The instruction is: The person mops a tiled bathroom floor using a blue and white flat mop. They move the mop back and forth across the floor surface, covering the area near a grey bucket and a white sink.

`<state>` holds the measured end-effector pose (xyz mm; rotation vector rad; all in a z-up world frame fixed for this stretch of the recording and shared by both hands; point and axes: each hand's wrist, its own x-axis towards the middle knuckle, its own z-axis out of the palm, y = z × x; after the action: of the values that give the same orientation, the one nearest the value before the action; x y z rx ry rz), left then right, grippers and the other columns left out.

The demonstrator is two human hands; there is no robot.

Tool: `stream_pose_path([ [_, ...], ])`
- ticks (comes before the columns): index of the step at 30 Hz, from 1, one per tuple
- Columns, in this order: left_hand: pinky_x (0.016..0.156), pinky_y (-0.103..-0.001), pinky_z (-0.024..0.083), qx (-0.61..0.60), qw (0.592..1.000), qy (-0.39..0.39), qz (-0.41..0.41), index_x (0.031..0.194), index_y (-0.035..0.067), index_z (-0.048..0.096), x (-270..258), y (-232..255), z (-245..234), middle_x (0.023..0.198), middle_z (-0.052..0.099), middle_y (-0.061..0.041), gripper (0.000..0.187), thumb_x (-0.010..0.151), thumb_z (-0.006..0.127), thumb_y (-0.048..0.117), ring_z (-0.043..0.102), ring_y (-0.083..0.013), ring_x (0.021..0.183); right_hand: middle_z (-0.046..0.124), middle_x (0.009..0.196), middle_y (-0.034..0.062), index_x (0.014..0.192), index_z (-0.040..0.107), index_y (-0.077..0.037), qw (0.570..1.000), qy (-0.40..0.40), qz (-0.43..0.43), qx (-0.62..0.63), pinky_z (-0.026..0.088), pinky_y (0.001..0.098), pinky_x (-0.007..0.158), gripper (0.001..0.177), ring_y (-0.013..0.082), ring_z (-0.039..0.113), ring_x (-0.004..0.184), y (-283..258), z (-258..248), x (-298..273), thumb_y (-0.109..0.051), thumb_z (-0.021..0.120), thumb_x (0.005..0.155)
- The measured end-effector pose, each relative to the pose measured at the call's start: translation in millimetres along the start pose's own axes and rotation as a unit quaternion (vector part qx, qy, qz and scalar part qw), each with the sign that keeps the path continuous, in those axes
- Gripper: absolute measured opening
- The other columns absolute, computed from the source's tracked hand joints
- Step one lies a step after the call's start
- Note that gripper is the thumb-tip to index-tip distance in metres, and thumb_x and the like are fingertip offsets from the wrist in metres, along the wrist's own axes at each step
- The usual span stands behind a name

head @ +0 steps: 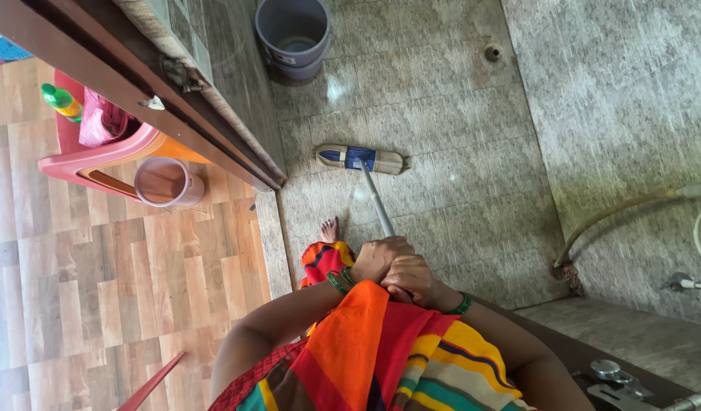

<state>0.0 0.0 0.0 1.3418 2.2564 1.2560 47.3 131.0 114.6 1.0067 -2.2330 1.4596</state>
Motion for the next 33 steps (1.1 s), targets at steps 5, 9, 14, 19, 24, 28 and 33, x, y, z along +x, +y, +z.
stream_pose_path([
  [5, 0.068, -0.034, 0.057, 0.008, 0.999, 0.009, 0.048, 0.095, 0.014, 0.067, 31.0, -17.1, -36.0, 0.093, 0.067, -0.001, 0.016, 0.082, 0.069, 0.024, 0.070, -0.0210, 0.090, 0.067, 0.073, 0.0107, 0.083, 0.066, -0.002, 0.999, 0.020, -0.009, -0.024, 0.051, 0.0370, 0.058, 0.019, 0.0250, 0.064, 0.062, 33.5, 2.0, 16.6, -0.013, 0.062, 0.098],
  [9, 0.059, -0.032, 0.059, 0.006, 0.998, -0.040, 0.056, 0.097, 0.007, 0.067, 60.2, -71.9, -32.1, 0.093, 0.066, -0.005, 0.018, 0.085, 0.066, 0.020, 0.067, -0.0182, 0.081, 0.062, 0.068, 0.0068, 0.077, 0.062, -0.006, 0.997, 0.007, -0.029, -0.070, 0.049, 0.0368, 0.058, 0.021, 0.0217, 0.059, 0.058, 91.9, 7.9, 10.5, -0.012, 0.060, 0.098],
  [14, 0.074, -0.031, 0.060, 0.102, 0.947, -0.293, -0.085, 0.119, 0.010, 0.057, 115.5, -154.1, -11.6, 0.102, 0.065, -0.007, 0.020, 0.110, 0.045, 0.023, 0.073, -0.0213, 0.089, 0.057, 0.061, 0.0001, 0.069, 0.060, -0.013, 0.978, -0.109, 0.055, -0.167, 0.049, 0.0275, 0.054, 0.030, 0.0135, 0.056, 0.054, 197.4, 18.0, -12.4, -0.012, 0.065, 0.099],
  [19, 0.112, -0.039, 0.036, 0.087, 0.960, -0.263, -0.046, 0.096, 0.013, 0.061, 158.8, -182.8, -34.9, 0.114, 0.063, -0.003, 0.011, 0.094, 0.056, 0.022, 0.038, -0.0270, 0.143, 0.062, 0.079, 0.0049, 0.085, 0.065, -0.007, 0.964, -0.089, 0.128, -0.214, 0.051, 0.0329, 0.059, 0.015, 0.0200, 0.061, 0.067, 226.0, 23.0, -1.9, -0.017, 0.073, 0.093],
  [24, 0.130, -0.036, 0.024, 0.060, 0.965, -0.255, -0.019, 0.102, 0.015, 0.061, 134.8, -185.1, -27.1, 0.112, 0.065, -0.004, 0.007, 0.099, 0.055, 0.018, 0.050, -0.0218, 0.140, 0.060, 0.082, 0.0059, 0.086, 0.065, -0.006, 0.959, -0.079, 0.148, -0.228, 0.053, 0.0363, 0.065, 0.015, 0.0235, 0.063, 0.074, 195.6, 34.8, -2.6, -0.017, 0.076, 0.090],
  [28, 0.118, -0.037, 0.028, 0.019, 0.986, -0.166, 0.017, 0.098, 0.015, 0.065, 91.3, -170.5, 0.5, 0.109, 0.068, -0.005, 0.009, 0.090, 0.060, 0.016, 0.049, -0.0297, 0.137, 0.061, 0.082, 0.0058, 0.086, 0.066, -0.007, 0.963, -0.058, 0.151, -0.216, 0.053, 0.0363, 0.065, 0.015, 0.0227, 0.063, 0.073, 151.0, 45.6, -13.4, -0.017, 0.076, 0.090],
  [33, 0.125, -0.042, 0.029, -0.023, 0.990, -0.119, 0.072, 0.100, 0.009, 0.066, 44.0, -128.6, 18.7, 0.098, 0.068, -0.006, 0.014, 0.087, 0.061, 0.011, 0.067, -0.0230, 0.111, 0.068, 0.084, 0.0051, 0.086, 0.068, -0.009, 0.974, -0.013, 0.138, -0.177, 0.054, 0.0349, 0.067, 0.008, 0.0213, 0.066, 0.075, 79.7, 43.4, -19.5, -0.012, 0.073, 0.091],
])
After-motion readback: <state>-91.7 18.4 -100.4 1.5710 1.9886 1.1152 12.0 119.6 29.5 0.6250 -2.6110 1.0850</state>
